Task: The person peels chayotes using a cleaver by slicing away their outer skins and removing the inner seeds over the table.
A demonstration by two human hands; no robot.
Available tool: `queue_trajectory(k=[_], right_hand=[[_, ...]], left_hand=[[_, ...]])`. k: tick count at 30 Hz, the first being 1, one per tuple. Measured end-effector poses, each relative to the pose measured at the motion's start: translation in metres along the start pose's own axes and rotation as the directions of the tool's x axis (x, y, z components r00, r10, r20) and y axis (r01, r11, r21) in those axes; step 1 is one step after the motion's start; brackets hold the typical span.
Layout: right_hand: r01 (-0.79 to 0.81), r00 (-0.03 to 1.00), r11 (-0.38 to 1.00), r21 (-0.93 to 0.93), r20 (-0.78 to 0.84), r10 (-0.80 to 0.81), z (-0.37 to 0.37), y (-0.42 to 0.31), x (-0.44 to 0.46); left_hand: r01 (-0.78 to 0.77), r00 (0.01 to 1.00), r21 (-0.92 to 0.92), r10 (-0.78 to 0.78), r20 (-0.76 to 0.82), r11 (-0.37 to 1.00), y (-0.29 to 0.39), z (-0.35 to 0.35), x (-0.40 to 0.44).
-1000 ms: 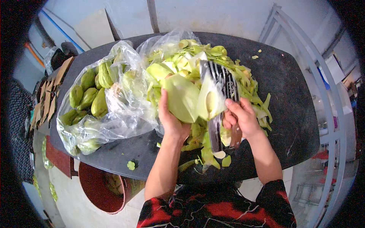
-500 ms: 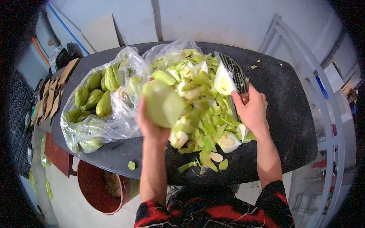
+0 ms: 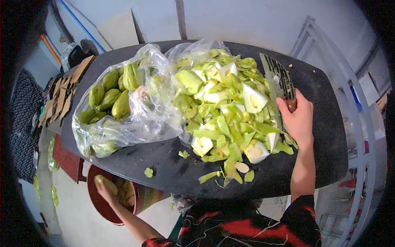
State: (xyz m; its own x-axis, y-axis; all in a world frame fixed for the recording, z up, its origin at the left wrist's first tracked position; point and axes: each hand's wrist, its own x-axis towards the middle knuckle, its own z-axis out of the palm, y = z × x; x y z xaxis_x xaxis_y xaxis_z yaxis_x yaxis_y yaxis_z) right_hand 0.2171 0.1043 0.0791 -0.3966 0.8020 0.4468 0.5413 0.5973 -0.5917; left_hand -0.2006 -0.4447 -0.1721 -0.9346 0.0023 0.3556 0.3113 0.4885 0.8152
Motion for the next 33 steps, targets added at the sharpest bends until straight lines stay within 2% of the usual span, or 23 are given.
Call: queue_trajectory(k=[1, 2, 3, 5, 7, 8, 9, 11, 12, 14, 15, 16, 17, 18, 20, 22, 23, 24, 25, 28, 30, 31, 33], right_hand=[[0.000, 1.000, 1.000, -0.022, 0.005, 0.000, -0.001, -0.001, -0.003], [0.021, 0.999, 0.999, -0.029, -0.024, -0.022, 0.000, 0.000, -0.007], [0.016, 0.999, 0.999, -0.039, -0.030, -0.017, -0.003, 0.000, -0.011], [-0.014, 0.999, 1.000, -0.015, 0.052, 0.015, -0.010, 0.000, -0.017], [-0.052, 0.994, 0.998, -0.037, 0.094, 0.056, -0.015, 0.006, -0.022], [-0.035, 0.996, 0.999, 0.008, 0.080, 0.034, -0.016, 0.009, -0.025], [-0.014, 0.998, 0.998, 0.056, 0.061, 0.011, -0.016, 0.013, -0.027], [-0.024, 0.998, 0.998, 0.055, 0.060, 0.021, -0.017, 0.022, -0.030], [-0.027, 0.998, 0.997, 0.068, 0.061, 0.023, -0.016, 0.027, -0.031], [-0.039, 0.998, 0.995, 0.094, 0.061, 0.034, -0.009, 0.033, -0.029], [-0.017, 0.998, 0.983, 0.182, 0.060, 0.006, -0.005, 0.037, -0.028], [0.005, 0.998, 0.964, 0.265, 0.056, -0.021, -0.002, 0.040, -0.027], [-0.006, 0.998, 0.964, 0.267, 0.056, -0.009, -0.002, 0.041, -0.027], [-0.094, 0.988, 0.953, 0.289, 0.147, 0.053, -0.003, 0.038, -0.027], [-0.180, 0.964, 0.934, 0.310, 0.243, 0.105, 0.000, 0.039, -0.026], [-0.192, 0.959, 0.912, 0.363, 0.267, 0.096, 0.004, 0.043, -0.031], [-0.194, 0.959, 0.911, 0.365, 0.268, 0.097, 0.004, 0.045, -0.033], [-0.192, 0.960, 0.905, 0.380, 0.265, 0.092, 0.004, 0.046, -0.034], [-0.187, 0.962, 0.899, 0.396, 0.261, 0.085, 0.003, 0.047, -0.035], [-0.241, 0.949, 0.892, 0.381, 0.286, 0.134, -0.001, 0.058, -0.043], [-0.294, 0.937, 0.857, 0.423, 0.305, 0.171, -0.004, 0.057, -0.047], [-0.285, 0.940, 0.857, 0.430, 0.299, 0.163, -0.005, 0.060, -0.048], [-0.219, 0.953, 0.890, 0.399, 0.283, 0.108, -0.006, 0.067, -0.048]], left_hand=[[0.009, 0.999, -0.077, -0.011, -0.032, 0.997, -0.043, 0.013, -0.010], [0.206, 0.967, -0.160, -0.176, 0.185, 0.965, -0.044, 0.019, -0.025], [0.296, 0.921, -0.263, -0.202, 0.332, 0.918, -0.059, 0.027, -0.037], [0.398, 0.847, -0.250, -0.249, 0.469, 0.883, -0.040, 0.046, -0.063], [0.380, 0.784, -0.103, -0.261, 0.563, 0.919, -0.110, 0.058, -0.059], [0.575, 0.795, -0.264, -0.453, 0.403, 0.775, -0.110, 0.065, -0.074], [0.575, 0.794, -0.258, -0.454, 0.403, 0.776, -0.111, 0.062, -0.072], [0.572, 0.718, -0.242, -0.335, 0.610, 0.784, -0.109, 0.055, -0.062], [0.565, 0.724, -0.243, -0.332, 0.605, 0.788, -0.103, 0.052, -0.055], [0.490, 0.750, 0.109, -0.482, 0.453, 0.865, -0.090, 0.043, -0.038], [0.140, 0.970, 0.229, -0.180, 0.163, 0.963, -0.084, 0.039, -0.027], [0.002, 0.990, 0.262, 0.034, -0.136, 0.965, -0.065, 0.041, -0.012], [0.025, 0.959, 0.227, 0.040, -0.281, 0.974, 0.032, 0.047, -0.007], [-0.114, 0.956, 0.172, 0.155, -0.247, 0.978, 0.070, 0.045, 0.010], [-0.267, 0.915, -0.138, 0.206, -0.346, 0.954, 0.177, 0.076, 0.019], [-0.550, 0.830, -0.141, 0.520, -0.202, 0.823, 0.247, 0.111, 0.020], [-0.522, 0.851, -0.133, 0.524, -0.022, 0.843, 0.300, 0.133, 0.005], [-0.658, 0.729, -0.106, 0.666, 0.161, 0.746, 0.330, 0.156, 0.003], [-0.792, 0.538, -0.133, 0.783, 0.313, 0.597, 0.375, 0.175, -0.009], [-0.809, 0.283, -0.250, 0.725, 0.627, 0.532, 0.419, 0.246, -0.012], [-0.907, 0.190, -0.143, 0.686, 0.703, 0.397, 0.417, 0.293, -0.004], [-0.910, 0.192, -0.138, 0.690, 0.698, 0.391, 0.418, 0.306, -0.001], [-0.890, 0.212, -0.074, 0.552, 0.807, 0.450, 0.422, 0.320, 0.002]])
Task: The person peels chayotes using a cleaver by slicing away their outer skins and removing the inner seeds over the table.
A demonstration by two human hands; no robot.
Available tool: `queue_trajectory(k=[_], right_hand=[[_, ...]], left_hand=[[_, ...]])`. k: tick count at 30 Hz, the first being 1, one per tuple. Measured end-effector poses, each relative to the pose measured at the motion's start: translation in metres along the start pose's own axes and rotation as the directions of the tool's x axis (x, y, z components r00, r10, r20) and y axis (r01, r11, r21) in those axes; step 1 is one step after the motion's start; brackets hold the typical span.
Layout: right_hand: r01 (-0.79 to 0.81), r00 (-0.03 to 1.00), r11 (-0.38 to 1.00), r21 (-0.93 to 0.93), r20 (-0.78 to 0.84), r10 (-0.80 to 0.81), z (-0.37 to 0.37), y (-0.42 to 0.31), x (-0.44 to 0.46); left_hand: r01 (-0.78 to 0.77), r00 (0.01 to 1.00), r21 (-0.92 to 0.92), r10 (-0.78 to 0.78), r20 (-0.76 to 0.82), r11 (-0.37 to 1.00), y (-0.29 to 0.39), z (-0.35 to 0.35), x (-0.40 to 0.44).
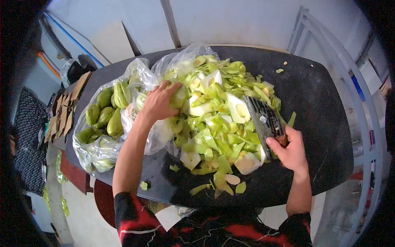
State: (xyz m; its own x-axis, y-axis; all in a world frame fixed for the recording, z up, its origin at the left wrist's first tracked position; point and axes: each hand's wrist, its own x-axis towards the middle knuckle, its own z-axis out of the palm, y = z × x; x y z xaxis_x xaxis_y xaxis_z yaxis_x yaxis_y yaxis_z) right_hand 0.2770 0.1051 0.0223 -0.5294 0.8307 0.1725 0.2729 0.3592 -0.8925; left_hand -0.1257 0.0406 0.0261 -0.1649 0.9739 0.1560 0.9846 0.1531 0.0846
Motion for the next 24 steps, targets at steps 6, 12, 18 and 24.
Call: queue_trajectory(k=[6, 12, 18, 24], right_hand=[[0.028, 0.999, 0.997, -0.067, 0.022, -0.027, -0.004, -0.007, -0.005], [0.088, 0.995, 0.995, 0.044, 0.043, -0.090, 0.001, 0.001, -0.008], [0.039, 0.996, 0.992, 0.118, 0.073, -0.048, 0.008, -0.008, -0.010], [-0.052, 0.992, 0.982, 0.184, 0.124, 0.029, 0.014, -0.002, -0.009]], left_hand=[[0.035, 0.999, -0.043, -0.036, -0.020, 0.998, 0.001, 0.000, 0.006], [0.049, 0.977, -0.664, -0.175, -0.125, 0.746, -0.015, 0.016, 0.006], [0.011, 0.980, -0.181, -0.047, -0.193, 0.983, 0.009, 0.021, -0.008], [0.038, 0.927, -0.492, -0.214, -0.307, 0.870, -0.005, 0.023, -0.002]])
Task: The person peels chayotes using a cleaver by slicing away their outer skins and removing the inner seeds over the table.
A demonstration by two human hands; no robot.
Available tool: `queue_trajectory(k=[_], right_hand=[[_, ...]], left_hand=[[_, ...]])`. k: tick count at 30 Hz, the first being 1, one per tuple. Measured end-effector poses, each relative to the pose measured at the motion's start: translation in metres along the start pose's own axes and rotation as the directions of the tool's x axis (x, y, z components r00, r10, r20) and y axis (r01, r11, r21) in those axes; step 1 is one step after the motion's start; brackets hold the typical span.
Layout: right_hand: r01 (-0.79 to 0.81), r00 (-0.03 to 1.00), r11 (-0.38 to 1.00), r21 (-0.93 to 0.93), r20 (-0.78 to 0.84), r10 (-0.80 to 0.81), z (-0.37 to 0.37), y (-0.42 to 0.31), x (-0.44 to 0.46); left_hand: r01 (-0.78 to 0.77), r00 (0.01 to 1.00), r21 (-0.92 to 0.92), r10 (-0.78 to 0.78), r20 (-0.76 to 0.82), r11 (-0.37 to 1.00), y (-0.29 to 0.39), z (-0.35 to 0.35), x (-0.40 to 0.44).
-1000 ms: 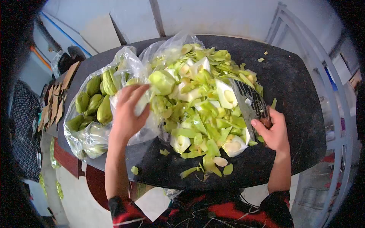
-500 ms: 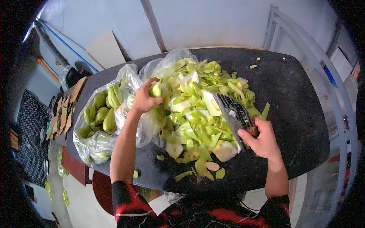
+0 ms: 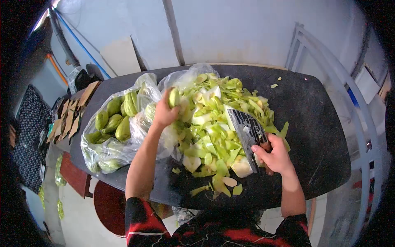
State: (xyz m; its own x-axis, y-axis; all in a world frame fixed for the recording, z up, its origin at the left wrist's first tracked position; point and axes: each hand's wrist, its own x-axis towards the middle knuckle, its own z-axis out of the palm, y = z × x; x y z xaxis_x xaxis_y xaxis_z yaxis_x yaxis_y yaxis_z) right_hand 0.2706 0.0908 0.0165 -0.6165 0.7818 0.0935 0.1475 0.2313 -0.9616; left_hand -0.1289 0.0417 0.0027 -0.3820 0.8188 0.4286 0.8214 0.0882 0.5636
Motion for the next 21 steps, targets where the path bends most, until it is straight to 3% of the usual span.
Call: queue_trajectory(k=[2, 3, 4, 6, 8, 9, 10, 12, 13, 14, 20, 21], right_hand=[[0.053, 0.999, 0.998, -0.029, 0.014, -0.053, 0.001, 0.002, 0.002], [0.059, 0.998, 0.998, -0.033, 0.015, -0.059, 0.001, 0.002, 0.002], [0.013, 1.000, 1.000, 0.019, 0.028, -0.014, 0.001, 0.002, 0.002], [-0.034, 0.999, 0.997, 0.069, 0.044, 0.031, 0.001, 0.002, 0.004], [-0.032, 0.998, 0.996, 0.081, 0.065, 0.027, 0.003, 0.006, 0.005], [-0.045, 0.997, 0.996, 0.078, 0.069, 0.040, 0.006, 0.004, 0.004], [-0.032, 0.996, 0.996, 0.082, 0.081, 0.025, 0.009, -0.001, 0.005], [-0.030, 0.994, 0.996, 0.079, 0.110, 0.022, 0.012, -0.005, 0.005], [-0.047, 0.993, 0.996, 0.070, 0.113, 0.039, 0.014, -0.004, 0.004], [-0.050, 0.994, 0.997, 0.066, 0.105, 0.043, 0.016, -0.004, 0.007], [-0.058, 0.991, 0.996, 0.067, 0.122, 0.049, 0.017, -0.003, 0.007], [-0.050, 0.995, 0.996, 0.080, 0.093, 0.043, 0.018, -0.003, 0.007]], left_hand=[[0.043, 0.981, -0.347, -0.105, -0.163, 0.937, -0.014, -0.005, 0.008], [0.023, 0.952, -0.404, -0.143, -0.271, 0.915, -0.014, -0.009, 0.010], [0.016, 0.950, -0.406, -0.141, -0.279, 0.914, 0.003, -0.020, 0.011], [-0.108, 0.891, -0.491, -0.134, -0.433, 0.865, 0.038, -0.050, 0.008], [-0.174, 0.863, -0.627, -0.189, -0.468, 0.759, 0.069, -0.076, 0.002], [-0.178, 0.828, -0.487, -0.137, -0.544, 0.855, 0.066, -0.074, 0.003], [-0.237, 0.807, -0.174, 0.094, -0.583, 0.956, 0.053, -0.055, -0.001], [-0.220, 0.836, 0.192, 0.287, -0.468, 0.956, 0.046, 0.007, -0.030], [-0.142, 0.920, 0.256, 0.223, -0.321, 0.956, 0.040, 0.030, -0.045], [-0.150, 0.926, 0.355, 0.257, -0.276, 0.923, 0.036, 0.050, -0.061], [-0.131, 0.928, 0.305, 0.225, -0.298, 0.943, 0.044, 0.048, -0.075], [-0.138, 0.917, 0.208, 0.204, -0.342, 0.968, 0.046, 0.039, -0.077]])
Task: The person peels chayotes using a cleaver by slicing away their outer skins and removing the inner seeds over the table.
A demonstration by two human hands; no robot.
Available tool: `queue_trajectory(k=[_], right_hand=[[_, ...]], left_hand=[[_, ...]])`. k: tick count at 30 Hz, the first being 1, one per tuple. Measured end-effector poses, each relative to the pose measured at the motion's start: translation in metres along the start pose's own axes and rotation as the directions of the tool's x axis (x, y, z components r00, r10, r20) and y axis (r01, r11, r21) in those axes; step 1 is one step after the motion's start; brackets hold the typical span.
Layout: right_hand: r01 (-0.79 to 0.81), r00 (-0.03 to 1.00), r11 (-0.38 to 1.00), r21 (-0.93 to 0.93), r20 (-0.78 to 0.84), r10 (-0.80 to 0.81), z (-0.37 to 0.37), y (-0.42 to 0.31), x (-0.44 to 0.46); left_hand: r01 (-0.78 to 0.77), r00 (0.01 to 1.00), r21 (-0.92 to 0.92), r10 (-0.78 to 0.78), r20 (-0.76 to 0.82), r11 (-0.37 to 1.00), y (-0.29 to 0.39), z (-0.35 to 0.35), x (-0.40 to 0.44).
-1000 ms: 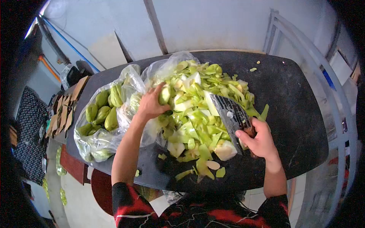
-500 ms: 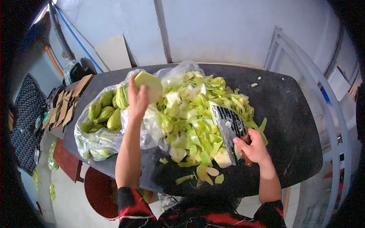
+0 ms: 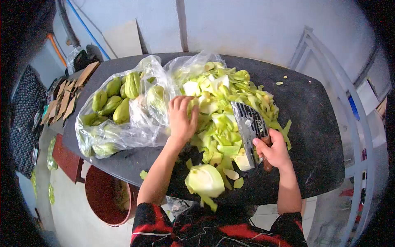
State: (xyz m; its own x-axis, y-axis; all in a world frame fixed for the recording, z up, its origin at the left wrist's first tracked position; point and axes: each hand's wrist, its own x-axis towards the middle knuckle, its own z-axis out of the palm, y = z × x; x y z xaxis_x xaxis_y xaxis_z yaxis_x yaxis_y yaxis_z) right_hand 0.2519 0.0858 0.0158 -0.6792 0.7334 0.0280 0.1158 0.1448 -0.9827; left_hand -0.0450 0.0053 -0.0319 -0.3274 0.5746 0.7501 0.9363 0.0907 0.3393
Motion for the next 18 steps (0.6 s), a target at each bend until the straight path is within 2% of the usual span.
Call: queue_trajectory(k=[1, 3, 5, 7, 9, 10, 12, 13, 15, 16, 17, 18], right_hand=[[-0.001, 0.999, 1.000, 0.015, -0.034, 0.001, 0.000, 0.002, -0.002], [-0.010, 0.999, 0.998, -0.058, -0.049, 0.007, -0.005, 0.009, -0.001], [-0.013, 0.998, 0.998, -0.068, -0.067, 0.009, -0.007, 0.012, 0.001], [-0.016, 0.998, 0.999, -0.035, -0.054, 0.014, -0.007, 0.010, 0.003], [0.003, 0.999, 1.000, -0.014, -0.051, -0.003, -0.005, 0.012, 0.002], [0.005, 0.998, 0.999, -0.046, -0.055, -0.008, -0.005, 0.015, 0.002], [0.003, 0.999, 0.999, -0.051, -0.039, -0.005, -0.003, 0.013, 0.003], [0.018, 0.999, 0.998, -0.058, -0.028, -0.020, -0.002, 0.012, 0.003], [0.024, 0.999, 0.999, -0.036, -0.028, -0.025, -0.001, 0.011, 0.001], [0.018, 0.999, 0.999, -0.031, -0.029, -0.019, 0.000, 0.011, 0.001], [0.012, 0.999, 1.000, -0.023, -0.031, -0.013, 0.000, 0.011, 0.001], [0.003, 1.000, 0.999, -0.043, -0.031, -0.004, -0.001, 0.011, 0.001]], left_hand=[[0.028, 0.999, -0.099, -0.031, -0.029, 0.995, 0.007, -0.013, 0.005], [0.066, 0.998, -0.206, -0.065, 0.012, 0.976, 0.026, -0.044, 0.001], [0.273, 0.928, -0.409, -0.126, 0.352, 0.871, 0.038, -0.077, -0.016], [0.175, 0.790, -0.528, 0.201, 0.579, 0.831, 0.060, -0.104, -0.037], [-0.085, 0.629, -0.685, 0.572, 0.526, 0.724, 0.091, -0.106, -0.066], [-0.075, 0.626, -0.687, 0.570, 0.532, 0.723, 0.099, -0.105, -0.078], [-0.258, 0.437, -0.567, 0.617, 0.654, 0.783, 0.107, -0.104, -0.100], [-0.255, 0.440, -0.566, 0.615, 0.654, 0.784, 0.107, -0.105, -0.102], [-0.339, 0.424, -0.411, 0.528, 0.736, 0.846, 0.103, -0.104, -0.100], [-0.260, 0.509, -0.402, 0.478, 0.716, 0.878, 0.097, -0.101, -0.101], [-0.265, 0.543, -0.335, 0.427, 0.723, 0.904, 0.092, -0.102, -0.097], [-0.193, 0.593, -0.320, 0.370, 0.715, 0.927, 0.085, -0.099, -0.097]])
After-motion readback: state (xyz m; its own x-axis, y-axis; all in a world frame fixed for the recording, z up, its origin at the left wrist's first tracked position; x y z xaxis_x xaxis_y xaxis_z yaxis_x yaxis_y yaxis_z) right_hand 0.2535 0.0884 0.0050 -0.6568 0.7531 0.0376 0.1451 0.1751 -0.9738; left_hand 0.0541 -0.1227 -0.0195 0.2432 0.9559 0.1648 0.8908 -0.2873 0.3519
